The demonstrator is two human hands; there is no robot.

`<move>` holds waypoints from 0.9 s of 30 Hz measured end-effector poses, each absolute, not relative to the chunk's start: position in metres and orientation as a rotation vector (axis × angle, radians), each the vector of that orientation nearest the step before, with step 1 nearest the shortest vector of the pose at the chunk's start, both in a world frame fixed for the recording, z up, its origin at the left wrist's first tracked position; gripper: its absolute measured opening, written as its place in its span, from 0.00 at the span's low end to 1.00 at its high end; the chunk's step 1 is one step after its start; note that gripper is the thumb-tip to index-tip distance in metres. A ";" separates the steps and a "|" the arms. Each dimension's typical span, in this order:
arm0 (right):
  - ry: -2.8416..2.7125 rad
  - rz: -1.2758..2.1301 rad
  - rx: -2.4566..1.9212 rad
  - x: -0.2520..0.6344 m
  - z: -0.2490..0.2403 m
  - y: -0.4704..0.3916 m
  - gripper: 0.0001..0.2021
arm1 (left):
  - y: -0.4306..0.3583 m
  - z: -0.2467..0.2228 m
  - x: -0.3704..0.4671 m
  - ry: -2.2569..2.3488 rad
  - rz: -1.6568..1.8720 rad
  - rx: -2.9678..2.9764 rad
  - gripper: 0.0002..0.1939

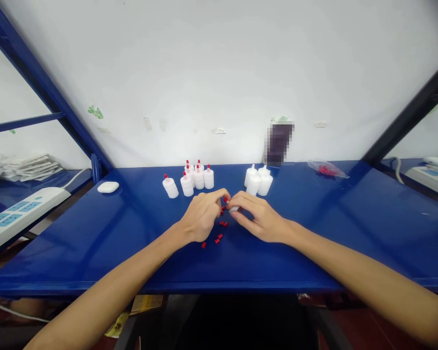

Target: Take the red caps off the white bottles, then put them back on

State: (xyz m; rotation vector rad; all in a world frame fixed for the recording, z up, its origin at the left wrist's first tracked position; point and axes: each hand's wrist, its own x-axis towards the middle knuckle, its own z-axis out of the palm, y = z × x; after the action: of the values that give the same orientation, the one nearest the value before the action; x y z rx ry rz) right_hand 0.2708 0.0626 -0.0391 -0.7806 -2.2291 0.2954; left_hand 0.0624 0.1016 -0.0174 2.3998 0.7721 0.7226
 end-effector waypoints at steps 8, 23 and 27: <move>-2.033 0.620 -0.857 0.263 -0.038 0.061 0.08 | 0.115 -0.029 0.058 0.659 0.606 2.804 0.06; -1.949 0.643 -0.972 0.249 -0.039 0.062 0.15 | 0.114 -0.030 0.069 1.123 0.343 3.112 0.12; -1.837 0.235 -1.105 0.259 -0.035 0.061 0.21 | 0.117 -0.022 0.057 1.341 0.446 3.089 0.10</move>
State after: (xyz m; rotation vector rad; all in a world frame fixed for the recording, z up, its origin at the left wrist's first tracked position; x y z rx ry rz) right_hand 0.2590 0.0614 -0.0346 -1.1051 -1.8367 0.2346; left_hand 0.0572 0.1171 -0.0221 3.0890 1.3409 0.4463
